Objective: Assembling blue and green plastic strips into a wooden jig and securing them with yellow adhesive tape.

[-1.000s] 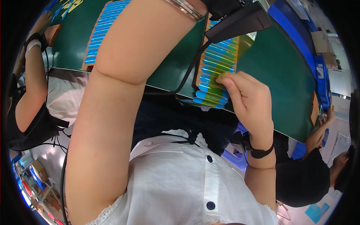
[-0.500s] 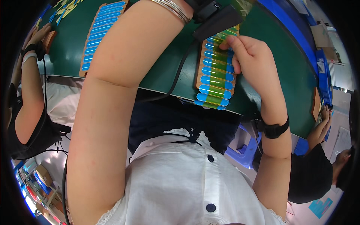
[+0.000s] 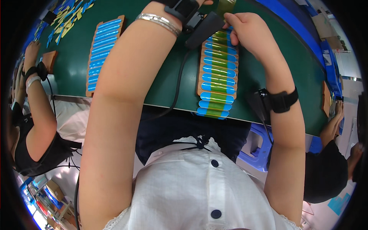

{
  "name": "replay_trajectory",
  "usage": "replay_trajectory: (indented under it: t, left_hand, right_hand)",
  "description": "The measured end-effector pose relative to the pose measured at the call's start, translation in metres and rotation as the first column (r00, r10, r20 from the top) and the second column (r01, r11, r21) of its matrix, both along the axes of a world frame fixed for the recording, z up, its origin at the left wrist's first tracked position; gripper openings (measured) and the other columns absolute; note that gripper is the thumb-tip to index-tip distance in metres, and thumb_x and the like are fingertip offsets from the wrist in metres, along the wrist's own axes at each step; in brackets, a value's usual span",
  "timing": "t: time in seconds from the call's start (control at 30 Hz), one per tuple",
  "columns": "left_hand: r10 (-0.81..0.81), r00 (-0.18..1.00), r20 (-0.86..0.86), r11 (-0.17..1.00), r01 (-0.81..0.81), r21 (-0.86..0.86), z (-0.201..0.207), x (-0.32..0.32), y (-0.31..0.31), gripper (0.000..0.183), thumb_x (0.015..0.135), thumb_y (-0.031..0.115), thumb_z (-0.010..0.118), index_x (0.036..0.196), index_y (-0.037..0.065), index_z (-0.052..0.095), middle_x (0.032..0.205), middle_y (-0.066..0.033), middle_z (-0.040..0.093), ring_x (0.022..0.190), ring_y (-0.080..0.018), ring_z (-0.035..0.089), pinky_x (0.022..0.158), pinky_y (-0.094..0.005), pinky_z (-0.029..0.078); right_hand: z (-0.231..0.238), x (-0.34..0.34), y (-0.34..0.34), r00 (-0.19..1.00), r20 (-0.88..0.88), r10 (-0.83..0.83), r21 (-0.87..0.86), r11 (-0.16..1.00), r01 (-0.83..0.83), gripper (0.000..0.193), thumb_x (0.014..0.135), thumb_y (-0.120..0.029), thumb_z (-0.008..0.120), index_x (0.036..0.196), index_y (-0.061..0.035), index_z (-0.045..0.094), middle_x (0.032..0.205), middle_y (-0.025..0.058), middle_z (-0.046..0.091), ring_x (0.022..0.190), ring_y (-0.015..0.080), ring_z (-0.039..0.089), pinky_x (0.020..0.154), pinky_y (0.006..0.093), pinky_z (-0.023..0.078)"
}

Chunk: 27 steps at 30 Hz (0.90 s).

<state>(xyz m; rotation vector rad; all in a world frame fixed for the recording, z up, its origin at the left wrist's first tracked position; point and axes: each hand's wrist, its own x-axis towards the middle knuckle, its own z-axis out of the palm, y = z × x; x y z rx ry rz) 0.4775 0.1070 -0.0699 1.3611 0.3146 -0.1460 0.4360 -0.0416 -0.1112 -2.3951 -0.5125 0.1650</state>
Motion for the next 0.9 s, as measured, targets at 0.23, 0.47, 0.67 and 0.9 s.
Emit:
replay_trajectory:
  t: [0.23, 0.47, 0.67, 0.9]
  left_hand:
    - [-0.142, 0.981, -0.129, 0.969, 0.111, -0.222, -0.025, 0.027, -0.018, 0.085, 0.098, 0.068, 0.016, 0.118, 0.001, 0.065, 0.118, -0.0142, 0.059, 0.112, -0.0266, 0.047, 0.104, -0.0548, 0.024]
    - [-0.439, 0.507, 0.742, 0.267, 0.862, -0.431, 0.038, 0.015, 0.026, 0.085, 0.096, 0.071, 0.018, 0.136, 0.005, 0.056, 0.13, -0.014, 0.062, 0.103, -0.0324, 0.06, 0.094, -0.0545, 0.042]
    - [-0.554, 0.514, 0.655, 0.478, 0.841, -0.256, 0.083, -0.003, 0.051, 0.095, 0.093, 0.077, 0.018, 0.131, -0.001, 0.058, 0.123, -0.0139, 0.065, 0.098, -0.0291, 0.058, 0.093, -0.0515, 0.039]
    - [-0.477, 0.683, 0.553, 0.655, 0.696, -0.296, 0.087, -0.02, 0.091, 0.1, 0.089, 0.082, 0.021, 0.126, -0.002, 0.06, 0.119, -0.0135, 0.066, 0.095, -0.0291, 0.057, 0.092, -0.0516, 0.037]
  right_hand:
    - [-0.026, 0.04, -0.035, 0.995, -0.026, -0.095, -0.014, 0.995, 0.095, 0.036, 0.1, -0.029, 0.05, 0.106, -0.0007, 0.071, 0.055, -0.0006, 0.052, 0.049, 0.0078, 0.044, 0.049, 0.0254, 0.036]
    - [-0.015, 0.039, -0.063, 0.909, 0.305, -0.285, 0.196, 0.953, 0.233, 0.028, 0.096, -0.023, 0.051, 0.113, -0.0093, 0.07, 0.085, 0.0114, 0.071, 0.082, 0.0274, 0.069, 0.082, 0.0366, 0.053]
    - [-0.041, -0.041, -0.028, 0.786, 0.385, 0.484, -0.377, 0.86, -0.344, 0.058, 0.085, -0.043, 0.064, 0.135, -0.0169, 0.053, 0.153, 0.0101, 0.037, 0.141, 0.039, 0.03, 0.103, 0.0678, 0.028]
    - [-0.024, -0.015, -0.177, 0.944, 0.282, 0.171, -0.529, 0.848, 0.005, 0.056, 0.085, -0.041, 0.069, 0.131, -0.0151, 0.05, 0.157, 0.008, 0.033, 0.148, 0.0392, 0.024, 0.11, 0.0692, 0.013]
